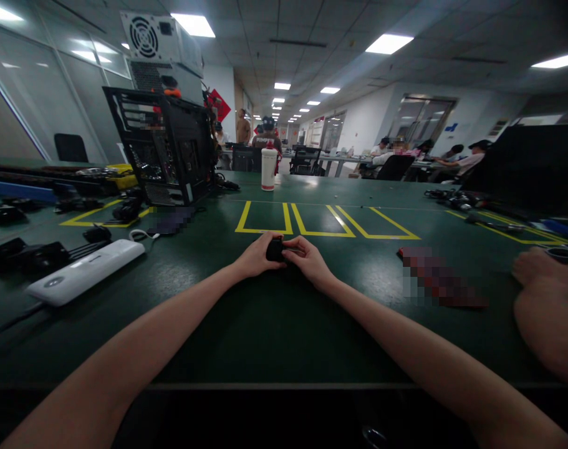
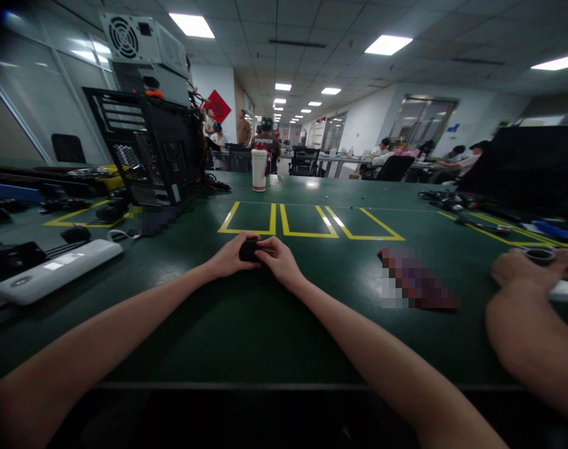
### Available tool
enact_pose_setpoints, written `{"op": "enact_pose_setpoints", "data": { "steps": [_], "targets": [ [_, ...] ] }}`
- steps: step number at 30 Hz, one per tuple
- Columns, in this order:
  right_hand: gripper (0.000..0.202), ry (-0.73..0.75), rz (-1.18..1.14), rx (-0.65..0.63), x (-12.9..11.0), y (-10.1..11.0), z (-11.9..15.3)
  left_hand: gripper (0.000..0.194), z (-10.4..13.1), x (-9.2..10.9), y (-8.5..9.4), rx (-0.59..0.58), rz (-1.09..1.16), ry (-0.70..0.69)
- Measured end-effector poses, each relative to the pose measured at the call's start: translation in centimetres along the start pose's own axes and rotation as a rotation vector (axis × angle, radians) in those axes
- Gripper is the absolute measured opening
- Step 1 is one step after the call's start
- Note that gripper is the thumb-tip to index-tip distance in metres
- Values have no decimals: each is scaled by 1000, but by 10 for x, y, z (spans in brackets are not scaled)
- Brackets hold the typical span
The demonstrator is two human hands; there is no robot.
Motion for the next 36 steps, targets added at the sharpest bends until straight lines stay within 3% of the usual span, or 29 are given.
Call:
{"op": "enact_pose_setpoints", "data": {
  "steps": [7,15,19,23,27,36],
  "targets": [
    [30,-27,40,-51,5,-3,-2,59,1,1,0,0,-13,-2],
    [23,12,-50,-86,-3,-7,4,58,1,2,0,-9,-16,-20],
    [13,2,25,-19,-3,-2,1,60,0,-1,0,-6,-17,-18],
    [18,-17,52,39,0,3,-3,60,0,-1,-1,-6,-9,-15],
    [27,-62,48,-26,8,-1,-4,60,1,1,1,-4,5,-6],
    [20,3,-8,-62,0,-6,2,60,2,1,2,5,24,-2]
  ]
}}
Point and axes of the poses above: each hand's wrist, its own z-axis away from the middle knuckle, its own y-axis out of the back of the hand, x = y × z, the point moved 10 cm from there along -z, towards the middle knuckle, and after that the axes turned 12 degrees about z, right-handed, at the moved point
